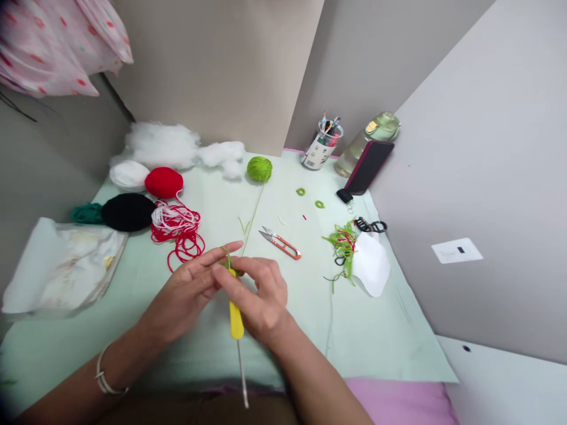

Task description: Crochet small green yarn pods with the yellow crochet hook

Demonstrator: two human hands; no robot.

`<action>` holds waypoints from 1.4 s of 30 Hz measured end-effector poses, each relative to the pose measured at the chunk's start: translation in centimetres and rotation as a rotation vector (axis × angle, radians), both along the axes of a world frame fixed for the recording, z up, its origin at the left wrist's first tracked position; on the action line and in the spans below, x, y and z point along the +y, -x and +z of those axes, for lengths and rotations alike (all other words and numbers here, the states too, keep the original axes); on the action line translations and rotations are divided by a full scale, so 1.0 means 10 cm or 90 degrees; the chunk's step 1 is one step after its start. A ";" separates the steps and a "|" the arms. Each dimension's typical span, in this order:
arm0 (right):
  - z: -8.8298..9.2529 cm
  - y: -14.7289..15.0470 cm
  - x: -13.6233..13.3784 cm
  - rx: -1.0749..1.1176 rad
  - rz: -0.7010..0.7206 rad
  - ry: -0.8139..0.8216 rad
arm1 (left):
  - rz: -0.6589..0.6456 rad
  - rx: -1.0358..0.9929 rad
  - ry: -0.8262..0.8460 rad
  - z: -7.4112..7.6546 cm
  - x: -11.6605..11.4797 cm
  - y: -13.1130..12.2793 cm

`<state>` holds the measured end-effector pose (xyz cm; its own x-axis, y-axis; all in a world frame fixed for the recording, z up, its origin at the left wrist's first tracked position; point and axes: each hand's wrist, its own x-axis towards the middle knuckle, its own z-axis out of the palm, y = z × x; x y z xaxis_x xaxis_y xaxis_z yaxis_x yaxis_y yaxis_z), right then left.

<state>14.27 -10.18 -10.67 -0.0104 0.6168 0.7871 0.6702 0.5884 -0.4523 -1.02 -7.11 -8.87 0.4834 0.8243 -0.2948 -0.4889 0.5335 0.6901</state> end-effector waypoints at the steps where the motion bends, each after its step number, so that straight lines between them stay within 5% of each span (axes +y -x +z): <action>1: 0.01 0.01 0.00 0.037 0.005 0.004 | -0.016 -0.024 0.009 0.01 0.00 0.00; 7: 0.17 -0.03 0.10 0.305 0.108 0.137 | -0.031 -0.059 -0.009 0.02 0.04 0.02; 19: 0.18 -0.21 0.22 0.668 0.258 0.417 | -0.025 -0.019 0.000 -0.02 0.09 0.09; 22: 0.18 -0.19 0.25 0.710 0.304 0.492 | -0.037 0.008 -0.034 -0.04 0.08 0.07; 28: 0.13 -0.07 0.24 0.663 0.281 0.429 | 0.004 0.101 -0.097 -0.07 0.02 0.03; 34: 0.15 -0.07 0.23 0.600 0.373 0.431 | 0.095 0.303 -0.310 0.03 0.00 0.11; 42: 0.26 -0.14 0.16 0.642 0.566 0.430 | 0.142 0.427 -0.624 0.50 -0.06 0.15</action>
<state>15.62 -8.54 -8.12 -0.2077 0.9403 0.2698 -0.5322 0.1228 -0.8377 -2.53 -7.71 -3.88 0.2930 0.8839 0.3646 0.1070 -0.4093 0.9061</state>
